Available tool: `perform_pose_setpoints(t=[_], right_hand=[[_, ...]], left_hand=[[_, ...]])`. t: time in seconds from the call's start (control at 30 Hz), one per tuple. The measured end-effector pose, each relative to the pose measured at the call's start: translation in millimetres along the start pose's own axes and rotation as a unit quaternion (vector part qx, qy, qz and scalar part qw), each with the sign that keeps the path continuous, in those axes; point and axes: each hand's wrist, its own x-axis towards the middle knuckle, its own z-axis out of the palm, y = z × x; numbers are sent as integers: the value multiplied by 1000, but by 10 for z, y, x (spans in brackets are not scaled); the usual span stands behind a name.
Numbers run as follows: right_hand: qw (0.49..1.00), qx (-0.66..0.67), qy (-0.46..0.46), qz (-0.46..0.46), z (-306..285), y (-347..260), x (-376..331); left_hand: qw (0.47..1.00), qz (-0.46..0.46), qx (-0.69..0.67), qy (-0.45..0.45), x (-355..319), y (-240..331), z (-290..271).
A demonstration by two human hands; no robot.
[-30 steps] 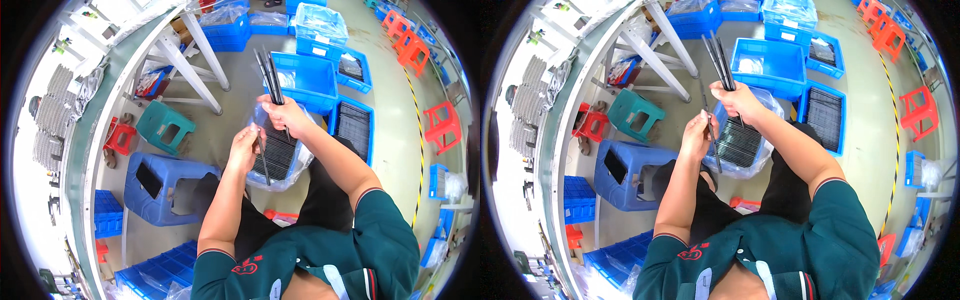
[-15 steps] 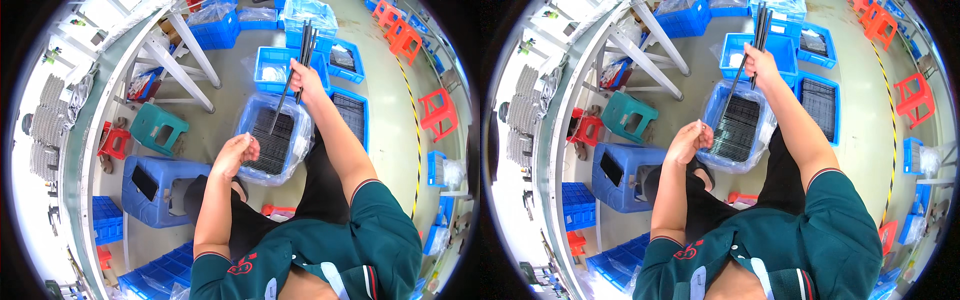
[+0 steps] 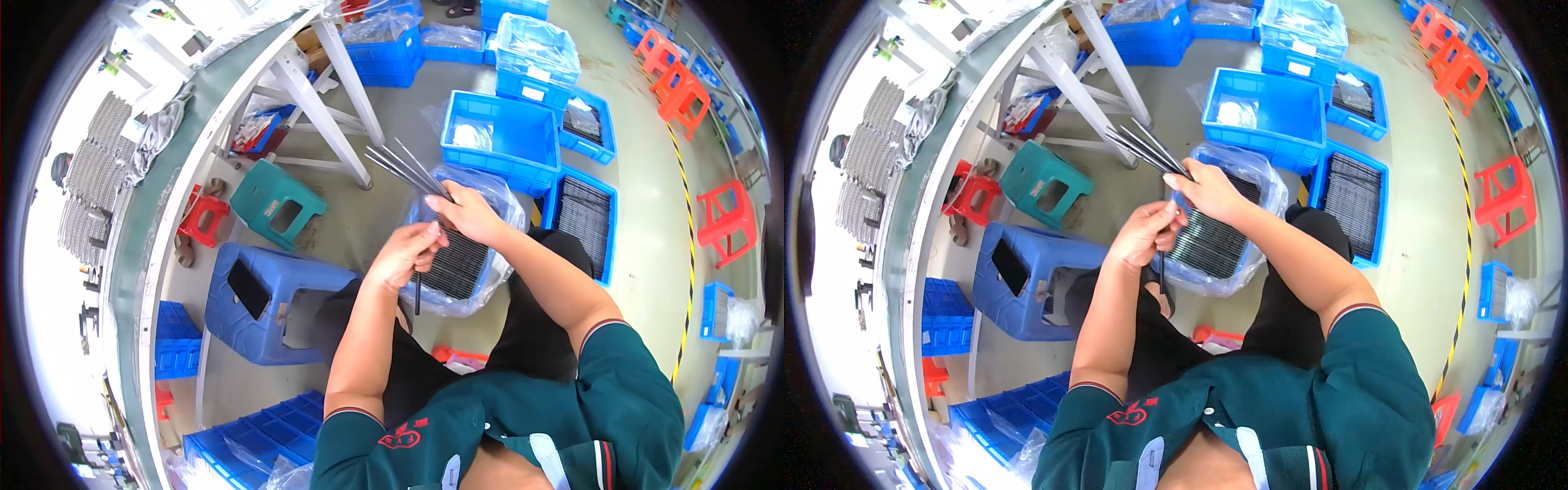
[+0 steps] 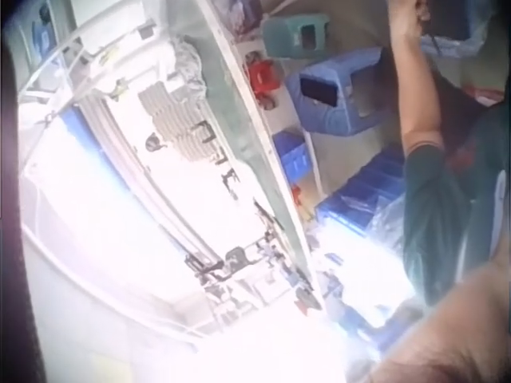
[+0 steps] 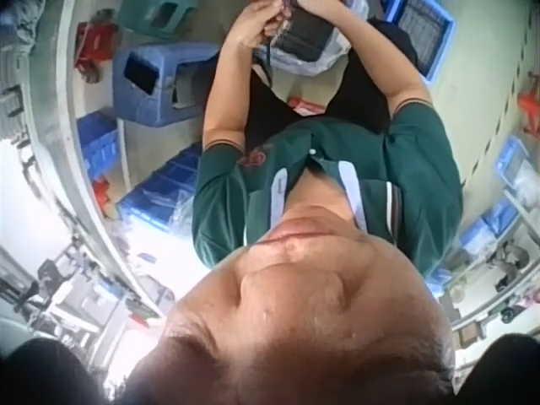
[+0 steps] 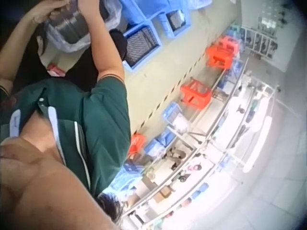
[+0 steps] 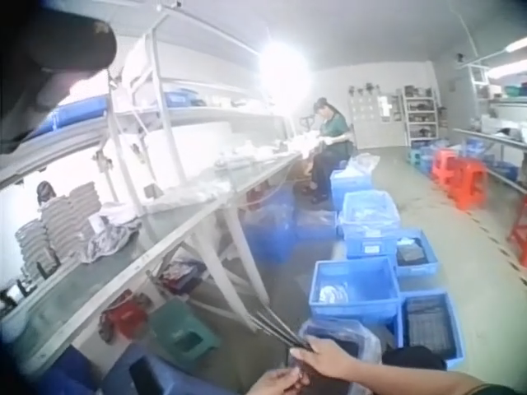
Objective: Picking long black components from a pile and placing them into individual slots in a divided tray inside a blue storage bin.
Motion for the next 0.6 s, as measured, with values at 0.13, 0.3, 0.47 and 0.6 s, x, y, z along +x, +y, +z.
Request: perform_pose_setpoints(t=[0.13,0.3,0.47,0.6], right_hand=[[998,-8,-57,-2,-27,-99,-100],[989,-11,-138,49,3,-204,-217],[993,-45,-103,48,54,-138,-255],[991,-120,-56,-33,54,-78,-257]], left_hand=[[966,129,-70,212,-21,85,-318],[896,263,-252,253,61,187,-424],[884,285,-305,211,82,177,-388],[886,303,-292,194,121,161,-365]])
